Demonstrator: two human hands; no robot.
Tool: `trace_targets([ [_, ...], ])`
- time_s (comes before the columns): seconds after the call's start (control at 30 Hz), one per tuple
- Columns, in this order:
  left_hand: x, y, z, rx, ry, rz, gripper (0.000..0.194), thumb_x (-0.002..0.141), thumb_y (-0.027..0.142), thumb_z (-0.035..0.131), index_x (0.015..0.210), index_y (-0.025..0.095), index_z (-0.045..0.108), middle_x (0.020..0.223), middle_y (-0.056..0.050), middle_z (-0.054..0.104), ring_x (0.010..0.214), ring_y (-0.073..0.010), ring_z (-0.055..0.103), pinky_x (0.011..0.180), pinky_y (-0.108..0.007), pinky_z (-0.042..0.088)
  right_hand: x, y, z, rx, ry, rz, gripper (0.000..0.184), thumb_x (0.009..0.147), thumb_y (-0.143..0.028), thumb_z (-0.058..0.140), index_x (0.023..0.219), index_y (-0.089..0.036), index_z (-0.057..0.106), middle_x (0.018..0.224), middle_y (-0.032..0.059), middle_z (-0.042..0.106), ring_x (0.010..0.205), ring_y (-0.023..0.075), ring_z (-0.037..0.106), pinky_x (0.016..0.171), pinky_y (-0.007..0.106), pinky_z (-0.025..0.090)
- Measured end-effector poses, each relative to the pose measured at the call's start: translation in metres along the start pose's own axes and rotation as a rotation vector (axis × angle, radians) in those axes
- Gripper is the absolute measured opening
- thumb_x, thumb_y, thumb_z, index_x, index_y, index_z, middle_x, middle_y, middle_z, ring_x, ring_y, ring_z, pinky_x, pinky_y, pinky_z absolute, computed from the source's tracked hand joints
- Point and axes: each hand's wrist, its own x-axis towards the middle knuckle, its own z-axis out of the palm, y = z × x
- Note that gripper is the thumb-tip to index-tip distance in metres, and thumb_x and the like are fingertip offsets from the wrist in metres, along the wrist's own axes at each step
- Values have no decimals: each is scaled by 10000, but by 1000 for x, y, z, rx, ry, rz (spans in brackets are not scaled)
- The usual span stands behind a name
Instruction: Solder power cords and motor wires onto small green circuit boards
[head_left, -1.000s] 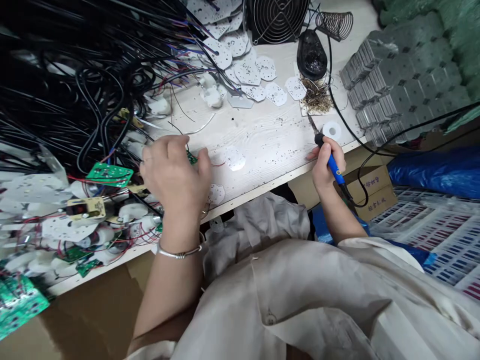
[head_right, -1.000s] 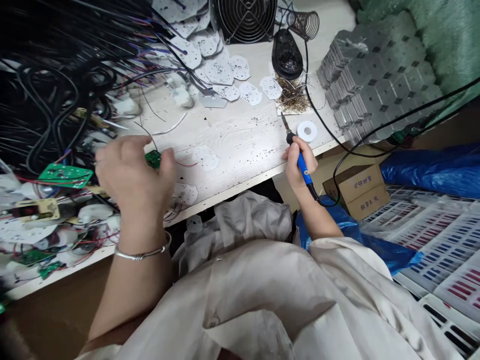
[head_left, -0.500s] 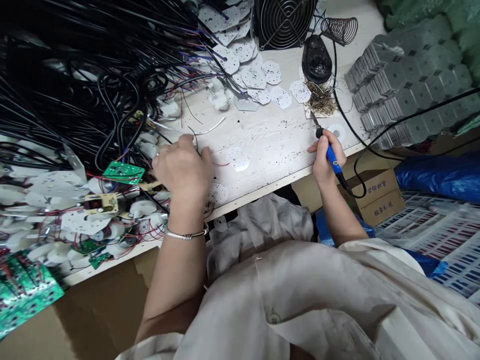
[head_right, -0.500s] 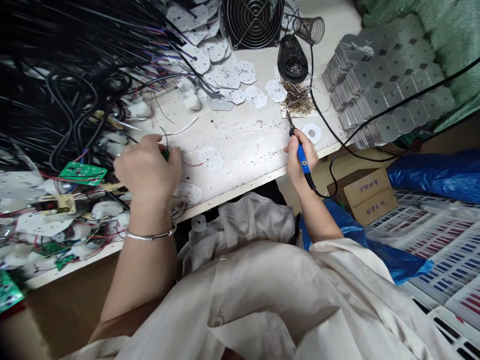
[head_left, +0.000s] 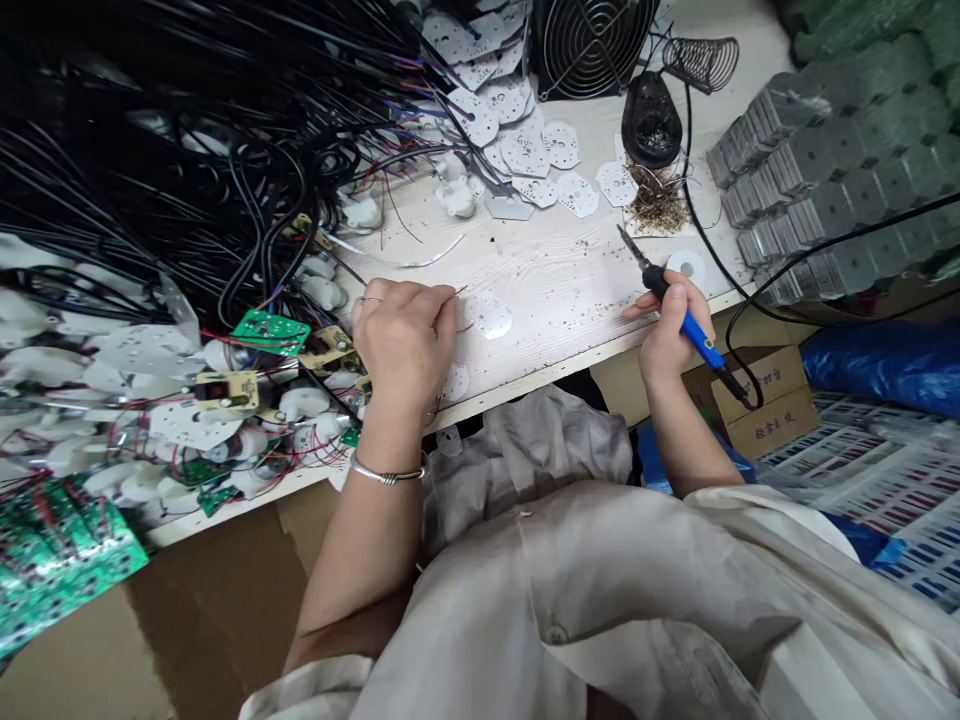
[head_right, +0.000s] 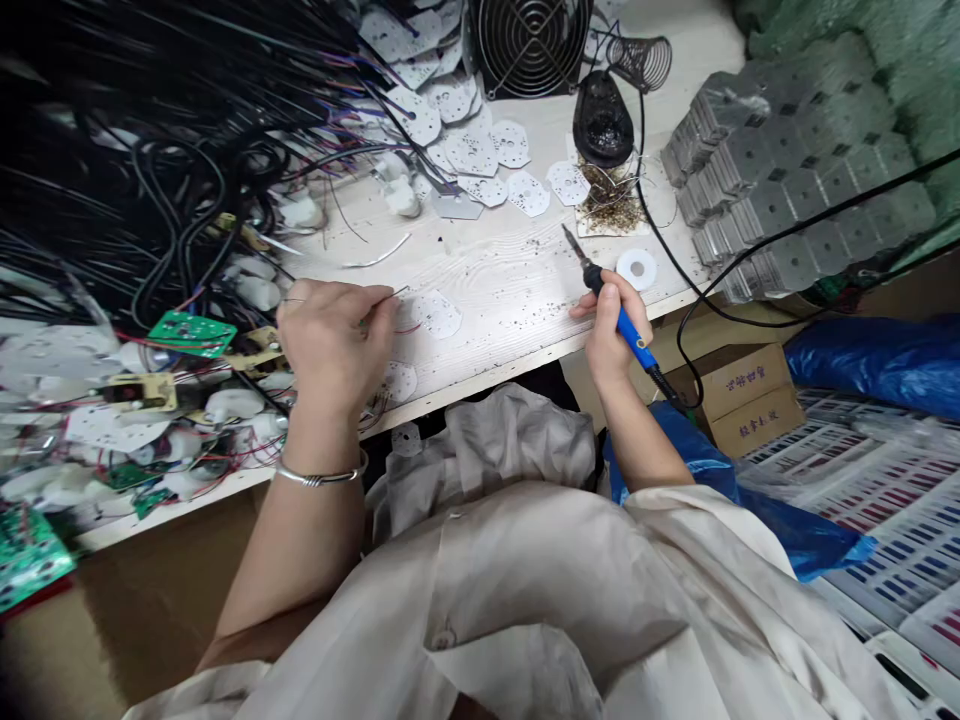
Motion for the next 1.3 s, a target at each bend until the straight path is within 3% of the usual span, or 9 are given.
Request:
trace_targets([
  [0.17,-11,2,3,34,9,61,234,964,379,562,862,251,728,863,-72,708,957,-300,603,866,-495,434,-34,-27,19,164,-251,167,386,924,-597,603,926,-224,703,537,-89,618,388,81,593,422,212,494],
  [0.33,-14,1,4,9,37,155,141,915,270,591,799,219,655,1082,-62,729,1152,-306,599,1045,-571,384,-61,-37,40,224,-452,225,345,916,-569,638,892,-237,727,538,-84,649,385,73,600,414,193,493],
  [0.47,-13,-1,6,-38,-40,220,156,923,226,553,825,226,673,1012,-36,751,1085,-258,647,1110,-545,395,-65,-34,45,235,-498,265,364,899,-590,650,863,-236,725,518,-82,643,358,72,570,381,193,465],
  [0.63,-13,-3,8,-59,-110,175,159,891,199,564,804,216,696,985,-53,767,990,-268,684,1112,-576,428,-65,-32,43,196,-513,267,414,888,-627,642,810,-227,714,471,-77,600,330,73,523,359,206,436],
  [0.83,-13,-3,4,-63,-96,196,167,902,186,559,781,226,667,1016,-14,787,1033,-228,723,1160,-546,435,-66,-32,43,167,-569,300,426,873,-638,652,817,-224,734,475,-71,602,344,73,532,363,206,435],
  [1.3,-13,-5,-5,-115,-209,167,153,863,178,566,748,254,633,1063,27,783,1127,-218,713,1240,-579,373,-63,-36,41,127,-649,335,462,852,-678,648,814,-227,743,493,-66,620,366,67,545,384,197,451],
])
